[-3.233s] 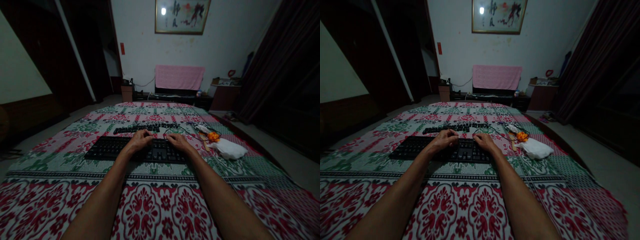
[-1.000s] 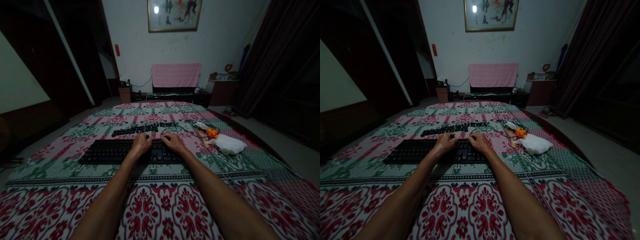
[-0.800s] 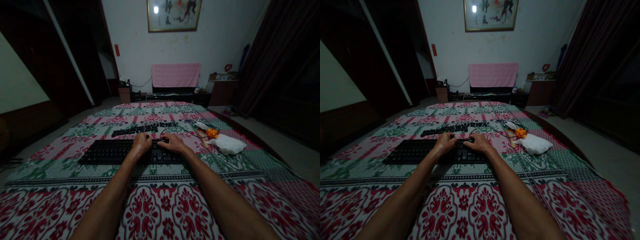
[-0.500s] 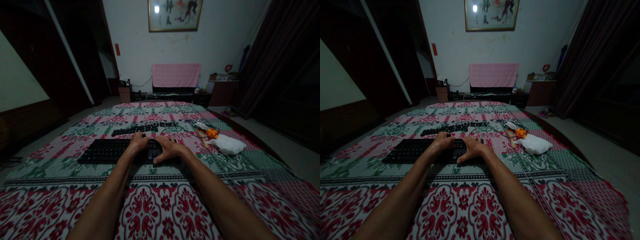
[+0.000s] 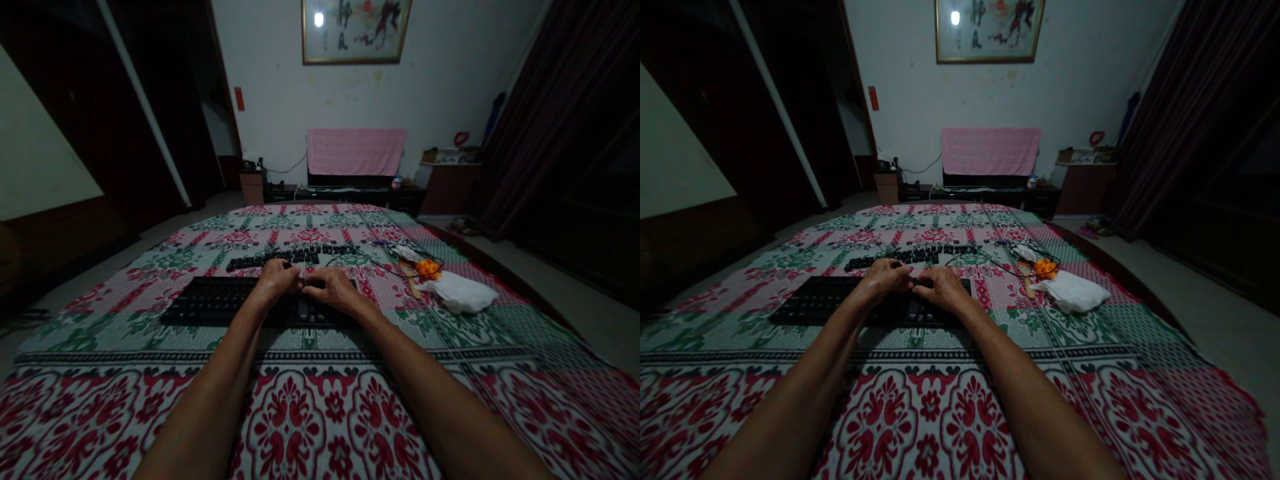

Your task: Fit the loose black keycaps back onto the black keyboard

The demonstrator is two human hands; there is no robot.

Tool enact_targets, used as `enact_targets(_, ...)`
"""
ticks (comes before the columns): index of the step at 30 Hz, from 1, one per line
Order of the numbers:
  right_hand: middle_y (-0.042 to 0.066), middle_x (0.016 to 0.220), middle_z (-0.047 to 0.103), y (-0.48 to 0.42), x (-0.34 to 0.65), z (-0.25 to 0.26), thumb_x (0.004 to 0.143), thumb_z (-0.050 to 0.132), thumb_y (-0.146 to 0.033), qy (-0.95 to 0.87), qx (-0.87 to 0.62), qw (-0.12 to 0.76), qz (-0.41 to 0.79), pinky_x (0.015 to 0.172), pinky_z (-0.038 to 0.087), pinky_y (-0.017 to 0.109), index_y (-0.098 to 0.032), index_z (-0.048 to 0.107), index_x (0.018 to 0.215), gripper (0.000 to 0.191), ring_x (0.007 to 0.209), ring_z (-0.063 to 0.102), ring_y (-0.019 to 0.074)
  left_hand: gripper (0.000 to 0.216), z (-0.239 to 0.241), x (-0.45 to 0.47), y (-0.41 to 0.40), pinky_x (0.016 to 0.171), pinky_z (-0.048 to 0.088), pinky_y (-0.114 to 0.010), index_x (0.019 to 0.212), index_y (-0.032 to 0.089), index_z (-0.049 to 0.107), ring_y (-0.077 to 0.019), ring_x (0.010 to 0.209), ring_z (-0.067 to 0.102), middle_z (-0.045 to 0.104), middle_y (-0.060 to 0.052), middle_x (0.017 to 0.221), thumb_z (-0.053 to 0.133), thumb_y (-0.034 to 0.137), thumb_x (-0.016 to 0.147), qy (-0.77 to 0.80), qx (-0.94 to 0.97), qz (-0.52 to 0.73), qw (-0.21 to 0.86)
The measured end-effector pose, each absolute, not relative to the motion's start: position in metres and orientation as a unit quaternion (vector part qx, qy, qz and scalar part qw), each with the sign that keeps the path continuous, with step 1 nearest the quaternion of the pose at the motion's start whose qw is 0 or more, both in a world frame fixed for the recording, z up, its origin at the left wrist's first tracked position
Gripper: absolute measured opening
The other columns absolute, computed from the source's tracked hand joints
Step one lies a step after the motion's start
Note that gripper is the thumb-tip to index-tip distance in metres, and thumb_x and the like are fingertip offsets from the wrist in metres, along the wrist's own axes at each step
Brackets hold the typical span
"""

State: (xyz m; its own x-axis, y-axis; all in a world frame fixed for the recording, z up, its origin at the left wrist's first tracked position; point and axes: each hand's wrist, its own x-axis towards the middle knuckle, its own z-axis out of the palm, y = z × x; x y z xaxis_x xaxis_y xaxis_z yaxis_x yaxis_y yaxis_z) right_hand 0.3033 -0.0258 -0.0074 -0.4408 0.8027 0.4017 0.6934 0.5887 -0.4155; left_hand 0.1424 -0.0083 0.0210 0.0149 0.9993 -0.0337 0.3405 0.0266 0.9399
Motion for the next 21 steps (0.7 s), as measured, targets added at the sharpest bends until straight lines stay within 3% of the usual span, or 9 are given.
enact_targets(3,0.0,0.079,0.069,-0.024,0.302,-0.008,0.08,0.052,-0.028,-0.839,-0.432,0.309,0.113,0.065,0.039,0.021,-0.021,0.069,0.088,0.02,0.072,0.06,0.0131,0.012,0.021,0.143,-0.008,0.046,0.044,-0.022,0.061,0.014,0.057,-0.0148,0.046,0.058,0.064,-0.005,0.053,0.055,0.026,0.062,0.575,0.59,0.399,0.403)
enact_targets(12,-0.002,0.07,0.066,-0.019,0.305,-0.01,0.072,0.054,-0.022,-0.771,-0.5,0.362,0.156,0.058,0.038,0.02,-0.019,0.067,0.086,0.02,0.062,0.058,0.0109,0.016,0.024,0.153,-0.015,0.054,0.048,-0.024,0.068,0.016,0.056,-0.0161,0.055,0.062,0.064,-0.002,0.056,0.058,0.03,0.062,0.477,0.585,0.488,0.438)
enact_targets(21,0.0,0.076,0.068,-0.01,0.309,-0.004,0.071,0.054,-0.02,-0.727,-0.572,0.348,0.151,0.063,0.043,0.022,-0.018,0.067,0.086,0.021,0.066,0.06,0.0126,0.02,0.023,0.153,-0.011,0.053,0.047,-0.022,0.076,0.015,0.054,-0.0142,0.056,0.063,0.065,-0.002,0.061,0.06,0.03,0.064,0.467,0.533,0.549,0.443)
